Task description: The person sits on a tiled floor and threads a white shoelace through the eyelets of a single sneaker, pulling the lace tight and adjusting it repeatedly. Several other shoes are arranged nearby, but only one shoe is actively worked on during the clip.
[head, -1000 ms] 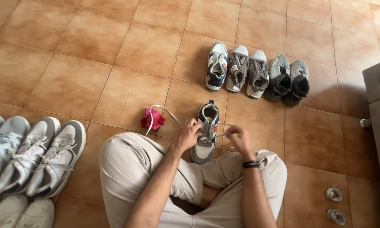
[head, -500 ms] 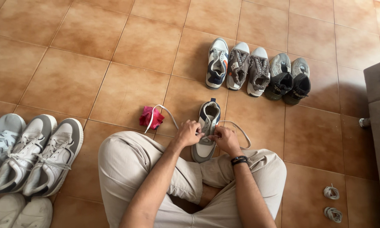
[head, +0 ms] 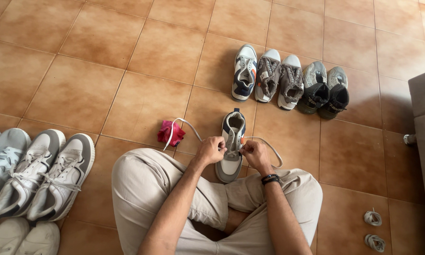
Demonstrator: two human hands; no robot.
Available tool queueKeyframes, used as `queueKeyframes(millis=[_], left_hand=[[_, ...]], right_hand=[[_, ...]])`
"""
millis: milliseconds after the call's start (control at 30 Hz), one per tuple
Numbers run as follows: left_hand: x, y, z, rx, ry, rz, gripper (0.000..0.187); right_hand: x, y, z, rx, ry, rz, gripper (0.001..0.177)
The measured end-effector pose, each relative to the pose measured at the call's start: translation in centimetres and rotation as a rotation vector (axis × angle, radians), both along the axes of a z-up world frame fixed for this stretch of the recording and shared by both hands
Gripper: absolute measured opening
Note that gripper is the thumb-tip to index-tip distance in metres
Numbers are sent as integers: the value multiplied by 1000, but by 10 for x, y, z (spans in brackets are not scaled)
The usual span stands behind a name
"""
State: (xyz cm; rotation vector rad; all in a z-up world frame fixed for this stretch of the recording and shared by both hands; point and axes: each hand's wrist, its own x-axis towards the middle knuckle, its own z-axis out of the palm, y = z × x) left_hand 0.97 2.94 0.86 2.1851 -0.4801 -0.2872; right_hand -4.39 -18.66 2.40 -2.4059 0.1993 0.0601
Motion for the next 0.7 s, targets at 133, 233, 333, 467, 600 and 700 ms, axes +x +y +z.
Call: queueKeyframes(millis=[133, 233, 333, 467, 600, 700], left_hand=[[-4, -2, -11, -9, 60, 66, 19], [-9, -1, -20, 46, 22, 89, 17], [-13, 8, -21, 146, -38, 105, 7], [-27, 19, 1, 81, -89, 137, 9], [-42, 32, 51, -114, -110, 111, 13], [-51, 39, 97, -199, -30, 48, 17]], right_hand=[[-7, 9, 9, -126, -58, 16, 23], [-11, 11, 11, -161, -67, 9, 17], [-18, 5, 13, -165, 17, -24, 16], [-29, 2, 20, -151, 74, -90, 24], [-47, -4, 43, 30, 2, -108, 22], [-60, -4, 66, 243, -55, -60, 19]])
